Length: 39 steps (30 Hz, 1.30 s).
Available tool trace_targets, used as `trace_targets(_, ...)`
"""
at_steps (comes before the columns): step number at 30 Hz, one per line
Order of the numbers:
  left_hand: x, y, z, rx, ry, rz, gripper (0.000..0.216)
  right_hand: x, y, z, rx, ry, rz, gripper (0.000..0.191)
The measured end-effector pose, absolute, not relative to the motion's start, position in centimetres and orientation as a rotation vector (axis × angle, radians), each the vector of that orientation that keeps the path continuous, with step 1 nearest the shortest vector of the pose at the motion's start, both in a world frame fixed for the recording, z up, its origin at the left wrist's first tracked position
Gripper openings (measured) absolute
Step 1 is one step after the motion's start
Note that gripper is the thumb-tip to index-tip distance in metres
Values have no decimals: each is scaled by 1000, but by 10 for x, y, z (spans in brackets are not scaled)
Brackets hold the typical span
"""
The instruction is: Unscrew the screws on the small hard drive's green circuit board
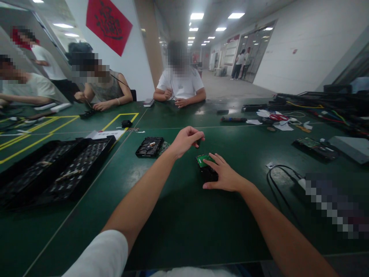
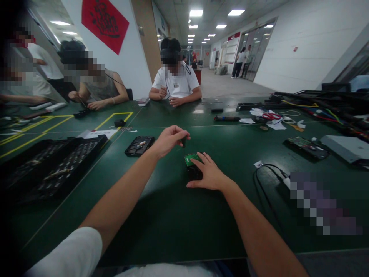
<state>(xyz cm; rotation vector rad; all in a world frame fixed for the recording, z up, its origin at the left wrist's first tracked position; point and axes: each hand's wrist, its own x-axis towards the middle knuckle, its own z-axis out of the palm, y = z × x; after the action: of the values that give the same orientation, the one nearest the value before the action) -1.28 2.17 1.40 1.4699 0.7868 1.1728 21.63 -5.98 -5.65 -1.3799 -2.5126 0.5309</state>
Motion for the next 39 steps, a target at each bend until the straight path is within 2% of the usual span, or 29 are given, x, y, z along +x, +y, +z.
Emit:
trace_targets(10,-16,25,14,1618,675,1086,32,215,-58,-63,-1372,-2479,507,118)
trace_targets(24,-16,24,16,1473,683,1067,26,215,-60,-57,-1394,-2486,553,119)
trace_targets(32,-15,21,17,1511,663,1052,27,219,-58,-57,-1361,-2515,593,134)
trace_targets(39,-14,22,15,1525,660,1048,32,221,-59,-60,-1331,-2508,549,129)
